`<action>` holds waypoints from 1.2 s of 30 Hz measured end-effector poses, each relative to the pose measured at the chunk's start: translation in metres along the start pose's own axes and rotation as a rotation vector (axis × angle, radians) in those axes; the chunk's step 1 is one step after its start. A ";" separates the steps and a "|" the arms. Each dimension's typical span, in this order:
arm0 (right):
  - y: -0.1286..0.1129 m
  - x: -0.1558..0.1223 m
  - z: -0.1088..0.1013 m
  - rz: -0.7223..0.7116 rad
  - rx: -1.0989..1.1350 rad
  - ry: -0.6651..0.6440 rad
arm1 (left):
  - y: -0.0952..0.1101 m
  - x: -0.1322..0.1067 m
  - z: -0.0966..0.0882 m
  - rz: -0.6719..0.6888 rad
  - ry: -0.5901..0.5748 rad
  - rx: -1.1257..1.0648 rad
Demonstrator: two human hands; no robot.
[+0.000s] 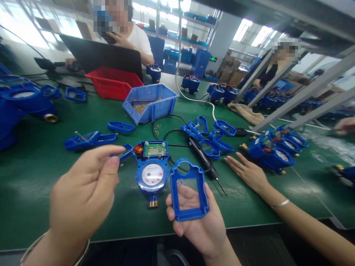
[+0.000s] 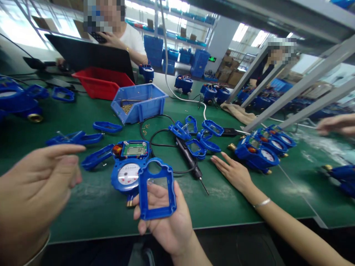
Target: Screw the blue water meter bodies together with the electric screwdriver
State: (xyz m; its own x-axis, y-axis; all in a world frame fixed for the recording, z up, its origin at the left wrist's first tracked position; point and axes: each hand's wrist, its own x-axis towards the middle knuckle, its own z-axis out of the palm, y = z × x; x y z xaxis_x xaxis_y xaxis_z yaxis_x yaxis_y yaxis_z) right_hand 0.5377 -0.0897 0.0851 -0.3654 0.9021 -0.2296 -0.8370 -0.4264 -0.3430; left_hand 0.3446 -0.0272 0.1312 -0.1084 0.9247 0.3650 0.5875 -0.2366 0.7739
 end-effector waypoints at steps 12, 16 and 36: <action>0.019 0.002 0.010 -0.058 -0.255 0.083 | 0.009 -0.031 0.036 0.207 -0.500 0.093; 0.010 -0.002 0.012 -0.057 -0.369 0.004 | -0.006 -0.012 0.019 0.419 -0.335 -0.065; -0.061 0.095 0.026 -0.543 -1.850 0.005 | -0.081 0.029 0.061 -0.245 -0.655 -0.474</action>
State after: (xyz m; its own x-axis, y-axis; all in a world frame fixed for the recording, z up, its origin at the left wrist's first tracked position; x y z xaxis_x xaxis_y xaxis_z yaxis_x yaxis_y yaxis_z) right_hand 0.5436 0.0236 0.1075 -0.2500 0.9437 0.2168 0.5644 0.3240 -0.7593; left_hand 0.3432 0.0370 0.0477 0.3842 0.9176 -0.1021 0.1933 0.0282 0.9807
